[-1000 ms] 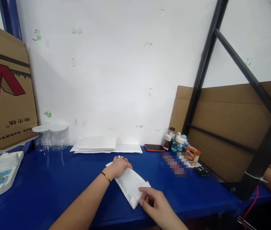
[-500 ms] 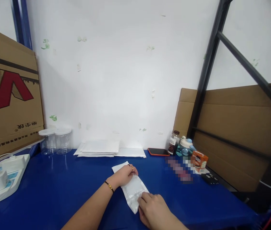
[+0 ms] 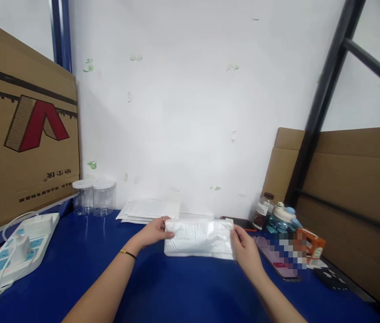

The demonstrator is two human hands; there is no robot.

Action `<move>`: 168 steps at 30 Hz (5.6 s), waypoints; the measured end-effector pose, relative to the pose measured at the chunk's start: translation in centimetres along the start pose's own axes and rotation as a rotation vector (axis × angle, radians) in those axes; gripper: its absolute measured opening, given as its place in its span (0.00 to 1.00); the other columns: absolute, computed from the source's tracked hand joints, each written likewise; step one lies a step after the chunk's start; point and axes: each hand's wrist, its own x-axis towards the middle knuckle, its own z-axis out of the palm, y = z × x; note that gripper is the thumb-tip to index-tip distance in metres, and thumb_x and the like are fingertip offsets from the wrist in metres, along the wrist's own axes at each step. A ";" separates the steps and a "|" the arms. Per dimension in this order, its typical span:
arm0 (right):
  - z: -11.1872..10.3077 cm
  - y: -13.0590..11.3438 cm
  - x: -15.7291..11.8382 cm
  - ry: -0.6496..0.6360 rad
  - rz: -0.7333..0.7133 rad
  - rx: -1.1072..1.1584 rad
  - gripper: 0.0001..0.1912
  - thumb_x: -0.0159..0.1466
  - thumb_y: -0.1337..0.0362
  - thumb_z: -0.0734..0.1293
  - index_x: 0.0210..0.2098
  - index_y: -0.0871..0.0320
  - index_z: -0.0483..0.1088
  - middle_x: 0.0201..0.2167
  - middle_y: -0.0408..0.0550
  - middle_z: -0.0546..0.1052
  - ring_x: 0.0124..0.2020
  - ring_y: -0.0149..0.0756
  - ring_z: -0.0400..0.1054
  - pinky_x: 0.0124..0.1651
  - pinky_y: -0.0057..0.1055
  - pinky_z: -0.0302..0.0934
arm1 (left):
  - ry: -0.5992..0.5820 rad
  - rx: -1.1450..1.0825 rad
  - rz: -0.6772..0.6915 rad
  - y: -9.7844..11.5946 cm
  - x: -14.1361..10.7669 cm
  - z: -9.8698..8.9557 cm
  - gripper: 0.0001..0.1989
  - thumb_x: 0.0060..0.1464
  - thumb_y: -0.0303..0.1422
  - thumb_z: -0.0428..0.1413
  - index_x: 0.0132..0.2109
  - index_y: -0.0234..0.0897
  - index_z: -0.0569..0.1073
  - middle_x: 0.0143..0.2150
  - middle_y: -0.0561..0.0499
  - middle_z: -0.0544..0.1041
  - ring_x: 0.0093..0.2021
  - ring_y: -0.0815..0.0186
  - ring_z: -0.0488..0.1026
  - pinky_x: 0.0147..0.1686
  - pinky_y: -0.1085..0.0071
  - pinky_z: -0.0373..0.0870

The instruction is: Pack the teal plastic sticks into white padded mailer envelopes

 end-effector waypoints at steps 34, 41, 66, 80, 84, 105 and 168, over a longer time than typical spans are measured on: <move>11.1 5.0 11.3 -0.568 -0.172 -0.512 0.36 0.49 0.65 0.67 0.57 0.55 0.60 0.60 0.53 0.59 0.62 0.48 0.46 0.61 0.42 0.42 | 0.916 0.756 -0.524 -5.8 3.7 -12.8 0.21 0.53 0.49 0.41 0.49 0.51 0.69 0.52 0.45 0.68 0.49 0.47 0.67 0.45 0.49 0.61; 7.5 8.6 10.2 -0.620 -0.109 -0.599 0.31 0.51 0.72 0.61 0.55 0.57 0.64 0.53 0.55 0.68 0.54 0.44 0.60 0.55 0.35 0.50 | 0.906 0.760 -0.467 -4.8 3.4 -12.3 0.28 0.53 0.53 0.38 0.54 0.48 0.65 0.55 0.41 0.65 0.52 0.47 0.65 0.48 0.46 0.56; -1.5 2.8 4.1 -0.559 0.348 0.579 0.18 0.47 0.70 0.67 0.40 0.59 0.71 0.31 0.43 0.75 0.29 0.32 0.68 0.32 0.25 0.59 | -0.005 1.116 0.205 2.2 3.4 10.2 0.50 0.31 0.33 0.61 0.63 0.48 0.48 0.51 0.44 0.66 0.50 0.52 0.65 0.49 0.59 0.59; 4.7 5.8 3.5 -0.322 0.864 1.099 0.21 0.62 0.54 0.51 0.40 0.61 0.66 0.33 0.55 0.76 0.36 0.45 0.72 0.40 0.43 0.63 | -0.133 1.585 0.266 14.9 7.5 10.5 0.20 0.34 0.30 0.64 0.40 0.41 0.74 0.37 0.41 0.73 0.43 0.53 0.67 0.47 0.58 0.53; 4.3 5.6 3.5 -0.347 0.864 1.072 0.26 0.63 0.50 0.47 0.43 0.59 0.66 0.31 0.54 0.76 0.32 0.45 0.71 0.37 0.44 0.63 | -0.123 1.551 0.228 15.5 9.3 10.9 0.21 0.24 0.35 0.68 0.33 0.42 0.76 0.38 0.43 0.74 0.44 0.51 0.66 0.49 0.57 0.50; 3.7 6.0 2.1 -0.631 0.042 0.011 0.27 0.41 0.70 0.71 0.42 0.56 0.70 0.38 0.44 0.67 0.36 0.34 0.62 0.39 0.29 0.58 | -0.206 1.381 -0.104 9.4 4.1 4.0 0.33 0.26 0.28 0.59 0.47 0.50 0.71 0.42 0.48 0.72 0.44 0.52 0.68 0.47 0.58 0.58; 3.6 5.0 1.3 -0.600 -0.390 -0.432 0.11 0.64 0.61 0.59 0.46 0.53 0.64 0.46 0.48 0.67 0.46 0.41 0.58 0.48 0.39 0.53 | 0.004 1.752 -0.240 14.6 -0.4 -5.4 0.31 0.29 0.25 0.53 0.47 0.44 0.71 0.44 0.43 0.70 0.47 0.52 0.65 0.45 0.58 0.55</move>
